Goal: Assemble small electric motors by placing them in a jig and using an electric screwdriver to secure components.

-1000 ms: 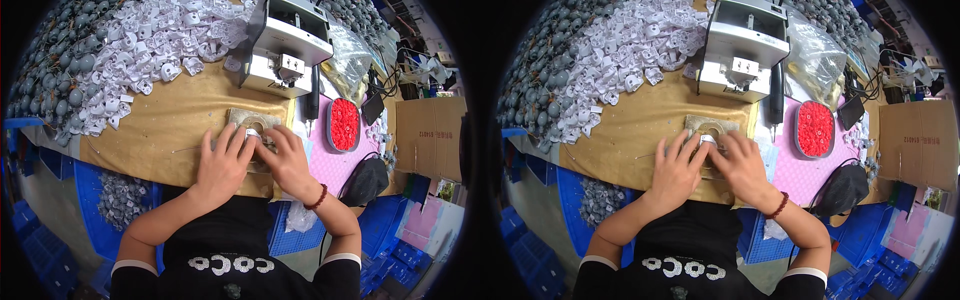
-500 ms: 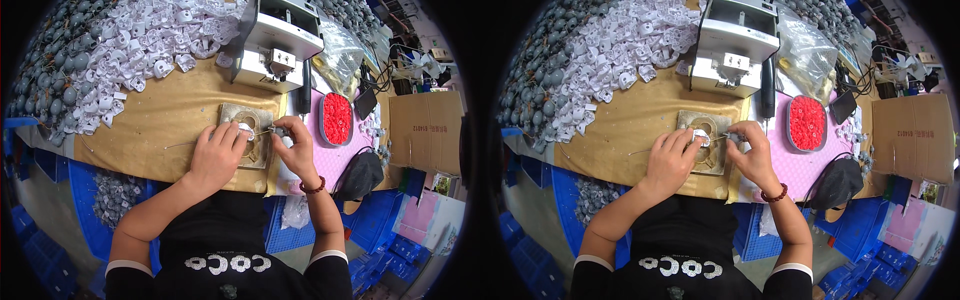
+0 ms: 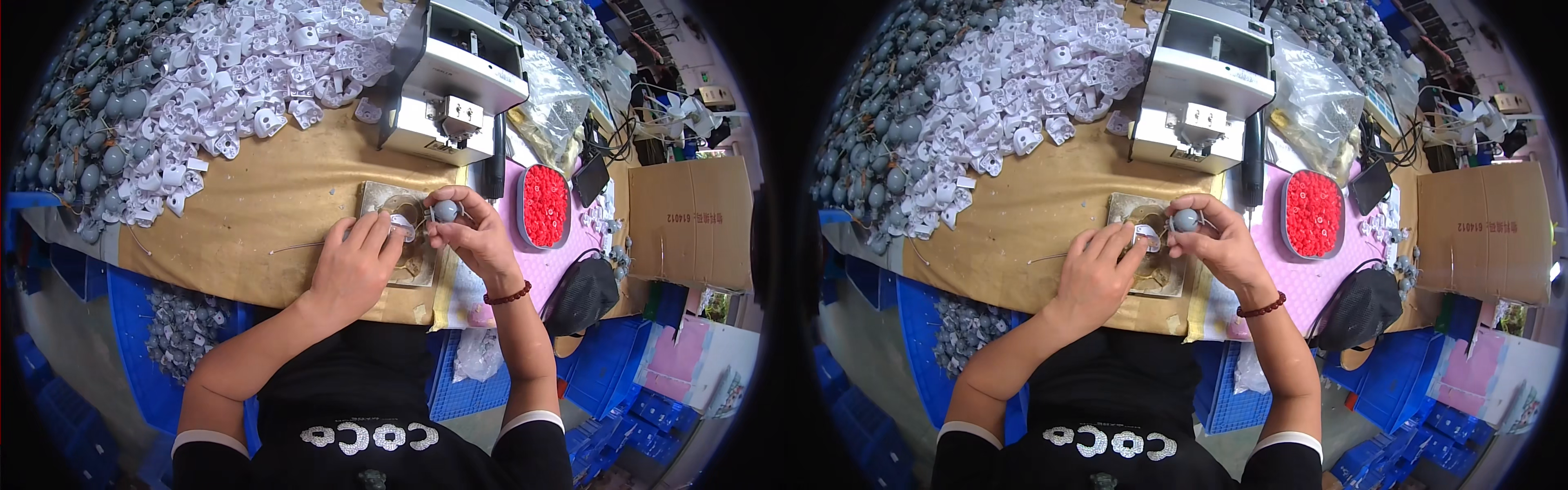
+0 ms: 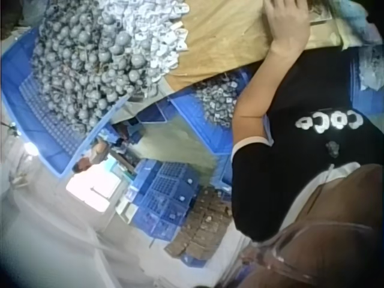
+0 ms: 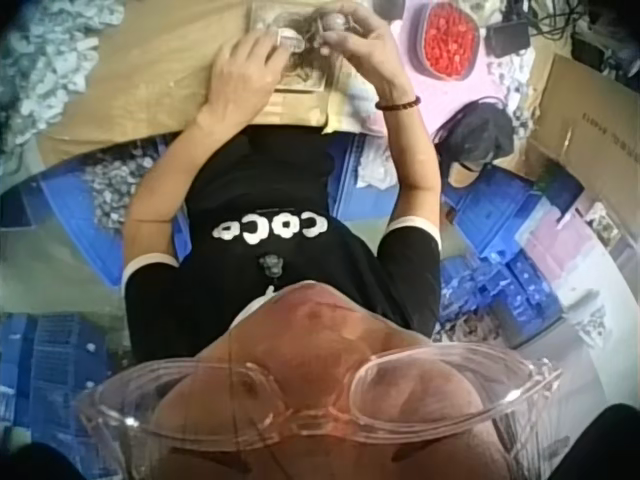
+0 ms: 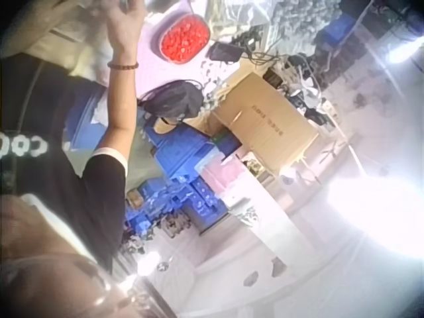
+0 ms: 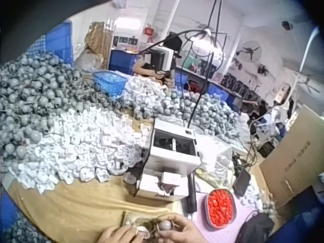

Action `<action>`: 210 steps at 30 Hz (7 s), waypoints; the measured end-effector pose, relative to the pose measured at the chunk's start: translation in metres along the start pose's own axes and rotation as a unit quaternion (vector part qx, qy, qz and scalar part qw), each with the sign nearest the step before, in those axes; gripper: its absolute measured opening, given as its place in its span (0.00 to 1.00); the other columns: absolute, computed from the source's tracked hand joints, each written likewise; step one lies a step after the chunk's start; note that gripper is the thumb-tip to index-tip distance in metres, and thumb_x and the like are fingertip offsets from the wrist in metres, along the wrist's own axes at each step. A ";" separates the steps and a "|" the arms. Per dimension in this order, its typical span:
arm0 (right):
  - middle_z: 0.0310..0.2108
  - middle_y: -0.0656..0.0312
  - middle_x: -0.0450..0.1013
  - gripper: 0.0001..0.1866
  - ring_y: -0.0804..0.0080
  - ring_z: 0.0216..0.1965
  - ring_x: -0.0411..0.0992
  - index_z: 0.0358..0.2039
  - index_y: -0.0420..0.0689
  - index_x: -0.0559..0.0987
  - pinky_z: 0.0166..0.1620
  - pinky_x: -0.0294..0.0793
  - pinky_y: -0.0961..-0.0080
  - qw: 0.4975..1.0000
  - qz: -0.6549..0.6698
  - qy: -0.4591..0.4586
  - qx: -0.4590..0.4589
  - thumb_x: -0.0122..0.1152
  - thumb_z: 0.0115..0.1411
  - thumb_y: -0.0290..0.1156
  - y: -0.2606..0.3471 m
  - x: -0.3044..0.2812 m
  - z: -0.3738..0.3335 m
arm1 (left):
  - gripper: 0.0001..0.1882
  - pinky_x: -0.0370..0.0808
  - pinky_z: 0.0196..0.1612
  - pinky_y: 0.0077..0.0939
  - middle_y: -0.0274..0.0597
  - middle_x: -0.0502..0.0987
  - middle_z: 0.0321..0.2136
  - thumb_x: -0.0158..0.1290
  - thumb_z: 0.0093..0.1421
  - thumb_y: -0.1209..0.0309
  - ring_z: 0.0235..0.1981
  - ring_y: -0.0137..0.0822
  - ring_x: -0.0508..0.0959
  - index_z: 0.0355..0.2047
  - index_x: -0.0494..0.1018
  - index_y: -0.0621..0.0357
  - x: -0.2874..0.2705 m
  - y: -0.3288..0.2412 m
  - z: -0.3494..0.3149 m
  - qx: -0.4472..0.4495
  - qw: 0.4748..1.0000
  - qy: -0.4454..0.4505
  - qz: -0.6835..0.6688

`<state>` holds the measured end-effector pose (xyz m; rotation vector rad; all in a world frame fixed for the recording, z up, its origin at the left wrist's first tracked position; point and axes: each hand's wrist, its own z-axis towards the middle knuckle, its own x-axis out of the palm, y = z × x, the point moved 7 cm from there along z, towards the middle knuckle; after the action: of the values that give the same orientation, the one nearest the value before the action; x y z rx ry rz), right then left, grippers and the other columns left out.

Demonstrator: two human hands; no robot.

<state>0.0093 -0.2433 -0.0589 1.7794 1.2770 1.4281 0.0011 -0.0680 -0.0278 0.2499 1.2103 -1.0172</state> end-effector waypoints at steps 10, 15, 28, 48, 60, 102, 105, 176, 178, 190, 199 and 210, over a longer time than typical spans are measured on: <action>0.23 0.64 0.78 0.16 0.77 0.23 0.74 0.36 0.34 0.79 0.28 0.73 0.80 0.939 -0.339 -0.043 -0.036 0.74 0.55 0.32 0.004 0.020 0.012 | 0.17 0.73 0.51 0.40 0.49 0.77 0.46 0.59 0.48 0.75 0.51 0.45 0.77 0.41 0.78 0.60 0.000 0.008 0.000 0.021 0.999 -0.003 -0.041; 0.20 0.58 0.75 0.20 0.71 0.21 0.74 0.35 0.37 0.77 0.26 0.73 0.73 0.836 -0.531 -0.086 -0.105 0.76 0.53 0.38 0.005 0.024 0.011 | 0.16 0.73 0.51 0.40 0.48 0.77 0.46 0.61 0.46 0.76 0.50 0.46 0.77 0.39 0.78 0.60 -0.001 0.011 0.000 0.016 0.998 -0.014 -0.062; 0.35 0.50 0.75 0.24 0.55 0.34 0.74 0.57 0.39 0.69 0.39 0.75 0.64 0.716 -0.567 -0.241 -0.328 0.62 0.61 0.28 0.062 -0.022 0.001 | 0.19 0.70 0.42 0.37 0.38 0.73 0.35 0.62 0.49 0.73 0.40 0.42 0.73 0.43 0.75 0.55 -0.001 0.013 0.032 -0.073 0.994 0.017 -0.085; 0.29 0.57 0.75 0.30 0.67 0.29 0.77 0.61 0.34 0.59 0.40 0.80 0.67 0.826 -0.225 -0.096 -0.507 0.59 0.60 0.16 0.185 0.053 0.007 | 0.17 0.69 0.38 0.39 0.39 0.74 0.34 0.61 0.51 0.72 0.35 0.45 0.76 0.42 0.75 0.56 0.002 0.014 0.030 -0.093 0.989 0.032 -0.106; 0.23 0.63 0.76 0.14 0.76 0.23 0.76 0.35 0.38 0.74 0.30 0.76 0.77 0.886 -0.226 -0.153 -0.376 0.69 0.51 0.24 0.161 0.060 0.054 | 0.17 0.72 0.37 0.39 0.41 0.76 0.34 0.61 0.52 0.71 0.34 0.46 0.77 0.43 0.76 0.56 0.005 0.017 0.028 -0.101 0.989 0.027 -0.104; 0.25 0.60 0.71 0.34 0.75 0.27 0.72 0.60 0.43 0.59 0.33 0.72 0.79 0.863 -0.295 0.013 -0.410 0.60 0.54 0.14 0.068 0.086 -0.014 | 0.19 0.71 0.33 0.41 0.38 0.73 0.35 0.62 0.48 0.70 0.32 0.43 0.78 0.41 0.71 0.50 0.002 0.019 0.031 -0.078 0.988 0.023 -0.129; 0.25 0.60 0.72 0.35 0.73 0.26 0.72 0.60 0.42 0.59 0.32 0.73 0.77 0.895 -0.245 -0.015 -0.373 0.61 0.53 0.13 0.074 0.083 -0.010 | 0.19 0.72 0.34 0.41 0.38 0.73 0.36 0.62 0.49 0.69 0.33 0.43 0.78 0.41 0.71 0.50 0.003 0.019 0.030 -0.089 0.988 0.028 -0.122; 0.38 0.54 0.75 0.08 0.53 0.42 0.72 0.41 0.44 0.82 0.47 0.72 0.62 0.540 -0.784 -0.266 -0.153 0.60 0.60 0.26 0.091 -0.157 -0.080 | 0.16 0.73 0.46 0.41 0.45 0.75 0.37 0.61 0.53 0.71 0.42 0.49 0.75 0.43 0.75 0.57 -0.126 0.146 -0.042 -0.147 0.975 0.063 0.156; 0.37 0.54 0.74 0.07 0.53 0.42 0.72 0.39 0.44 0.82 0.46 0.72 0.61 0.538 -0.788 -0.258 -0.151 0.60 0.60 0.25 0.089 -0.159 -0.076 | 0.15 0.74 0.45 0.40 0.44 0.75 0.38 0.61 0.54 0.71 0.43 0.48 0.75 0.43 0.75 0.57 -0.102 0.146 -0.004 -0.119 0.983 -0.008 0.141; 0.32 0.50 0.73 0.02 0.49 0.39 0.72 0.29 0.38 0.78 0.43 0.72 0.58 0.518 -0.817 -0.212 -0.137 0.61 0.54 0.21 0.085 -0.159 -0.068 | 0.17 0.74 0.46 0.44 0.46 0.72 0.40 0.57 0.54 0.77 0.46 0.52 0.73 0.44 0.73 0.53 -0.046 0.184 0.035 -0.176 0.974 0.056 0.134; 0.29 0.48 0.72 0.01 0.48 0.37 0.71 0.27 0.37 0.75 0.42 0.71 0.56 0.507 -0.831 -0.190 -0.124 0.58 0.54 0.20 0.085 -0.169 -0.065 | 0.18 0.77 0.44 0.33 0.44 0.77 0.44 0.61 0.55 0.76 0.41 0.41 0.79 0.47 0.73 0.58 -0.069 0.150 0.010 -0.233 0.962 -0.066 -0.122; 0.28 0.59 0.69 0.07 0.73 0.26 0.66 0.36 0.38 0.78 0.30 0.66 0.76 0.683 -0.666 -0.227 -0.197 0.58 0.56 0.16 0.107 -0.148 -0.075 | 0.12 0.69 0.59 0.42 0.40 0.77 0.52 0.63 0.56 0.68 0.60 0.47 0.71 0.38 0.75 0.57 0.000 0.014 0.002 0.000 0.975 -0.009 -0.223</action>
<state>-0.0241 -0.4325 -0.0124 0.4414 1.2958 0.2826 0.0133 -0.0614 -0.0312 -0.0380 1.2795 -1.4035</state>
